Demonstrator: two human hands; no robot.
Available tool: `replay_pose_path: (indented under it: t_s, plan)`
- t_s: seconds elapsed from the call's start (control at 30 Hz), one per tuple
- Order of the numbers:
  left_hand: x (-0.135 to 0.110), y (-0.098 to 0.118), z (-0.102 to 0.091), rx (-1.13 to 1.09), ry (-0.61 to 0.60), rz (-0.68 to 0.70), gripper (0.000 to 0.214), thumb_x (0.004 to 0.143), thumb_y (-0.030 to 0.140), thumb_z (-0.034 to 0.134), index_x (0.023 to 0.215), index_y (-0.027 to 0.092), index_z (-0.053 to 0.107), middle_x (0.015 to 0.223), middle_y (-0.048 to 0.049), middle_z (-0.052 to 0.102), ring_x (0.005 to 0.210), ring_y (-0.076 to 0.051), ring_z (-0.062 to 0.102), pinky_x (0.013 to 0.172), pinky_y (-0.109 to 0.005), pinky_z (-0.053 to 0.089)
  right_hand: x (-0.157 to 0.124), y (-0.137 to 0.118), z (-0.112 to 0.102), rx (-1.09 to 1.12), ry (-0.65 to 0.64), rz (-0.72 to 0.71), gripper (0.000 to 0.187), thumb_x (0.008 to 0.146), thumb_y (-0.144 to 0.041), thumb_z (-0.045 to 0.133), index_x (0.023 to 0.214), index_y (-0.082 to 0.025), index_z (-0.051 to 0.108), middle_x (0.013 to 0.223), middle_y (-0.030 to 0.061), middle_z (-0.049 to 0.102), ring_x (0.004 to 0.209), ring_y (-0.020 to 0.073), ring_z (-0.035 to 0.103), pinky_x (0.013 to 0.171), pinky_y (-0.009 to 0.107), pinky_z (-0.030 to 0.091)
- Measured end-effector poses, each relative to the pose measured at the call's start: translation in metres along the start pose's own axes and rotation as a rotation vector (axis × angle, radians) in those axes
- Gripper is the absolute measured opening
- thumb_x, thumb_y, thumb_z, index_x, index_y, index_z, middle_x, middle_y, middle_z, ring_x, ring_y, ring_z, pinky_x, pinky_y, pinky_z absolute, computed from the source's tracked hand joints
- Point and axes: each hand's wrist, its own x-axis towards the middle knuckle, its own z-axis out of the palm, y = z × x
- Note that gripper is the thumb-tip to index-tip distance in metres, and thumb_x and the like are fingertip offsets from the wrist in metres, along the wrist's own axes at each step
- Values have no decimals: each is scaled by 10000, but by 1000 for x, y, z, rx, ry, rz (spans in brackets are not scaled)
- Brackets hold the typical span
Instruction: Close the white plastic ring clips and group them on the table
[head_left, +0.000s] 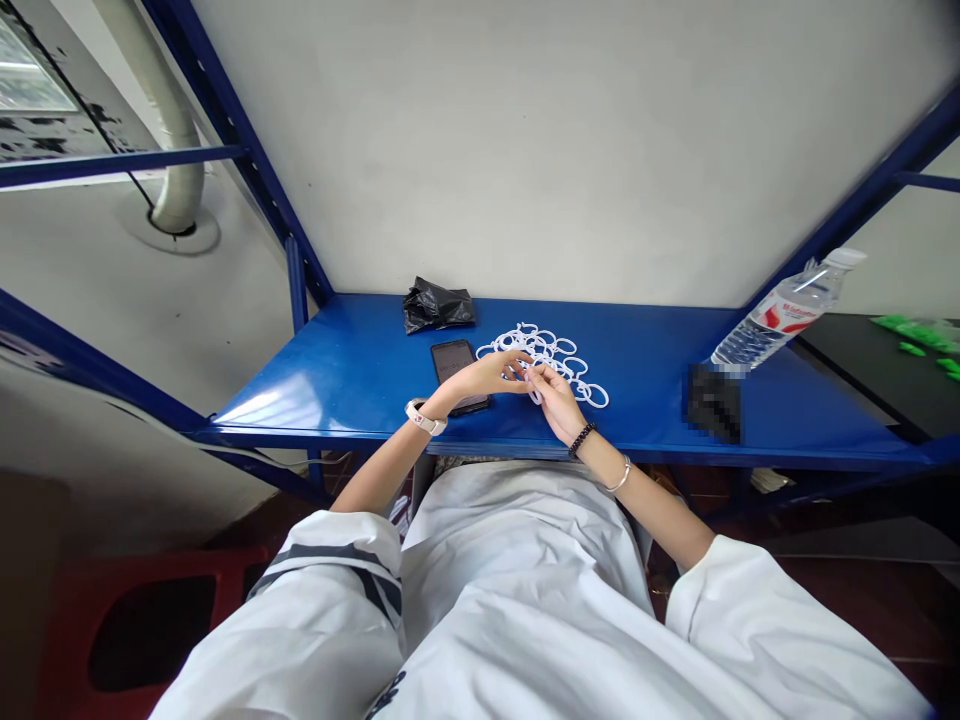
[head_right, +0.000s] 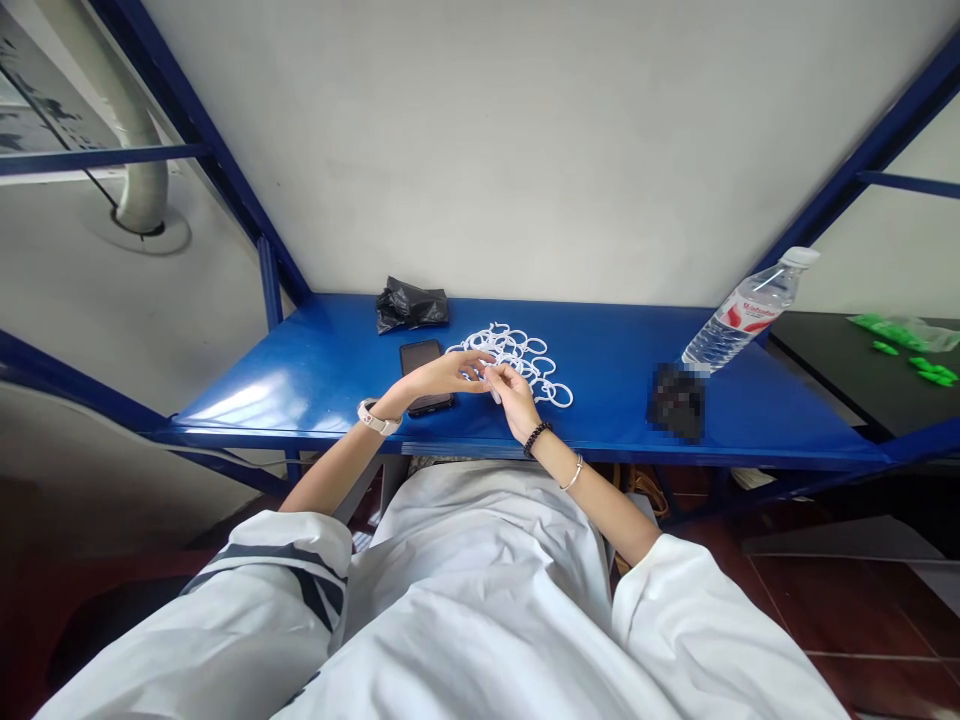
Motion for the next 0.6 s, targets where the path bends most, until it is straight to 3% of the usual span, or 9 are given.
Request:
replay_pose_path:
  t_s: [0.17,0.37,0.6]
  plan:
    - [1,2,7,-64,-23,78,589,806,474,698,1281,145,582,1098,-103,706,969,-204,661,835,-324,513,3,-11,-9,-125,18,-56,451,628,-627,846,685,-217,667,723,-11,608,694,119,526,622,246,439]
    - [1,-4,13,-60,-8,104,608,797,476,719,1292,166,550,1005,-80,722,914,-200,674,771,-305,517,1,-20,-25,-252,-84,-4,471,609,-625,858,759,-209,696,711,6,670,639,145,602,626,299,531]
    - [-16,-17,52,-50,221,176,502,829,423,692,1249,178,567,992,-78,703,888,-183,664,635,-239,527,-13,-18,-42,-301,-158,5,430,661,-581,846,792,-205,682,689,10,695,628,162,662,652,324,585]
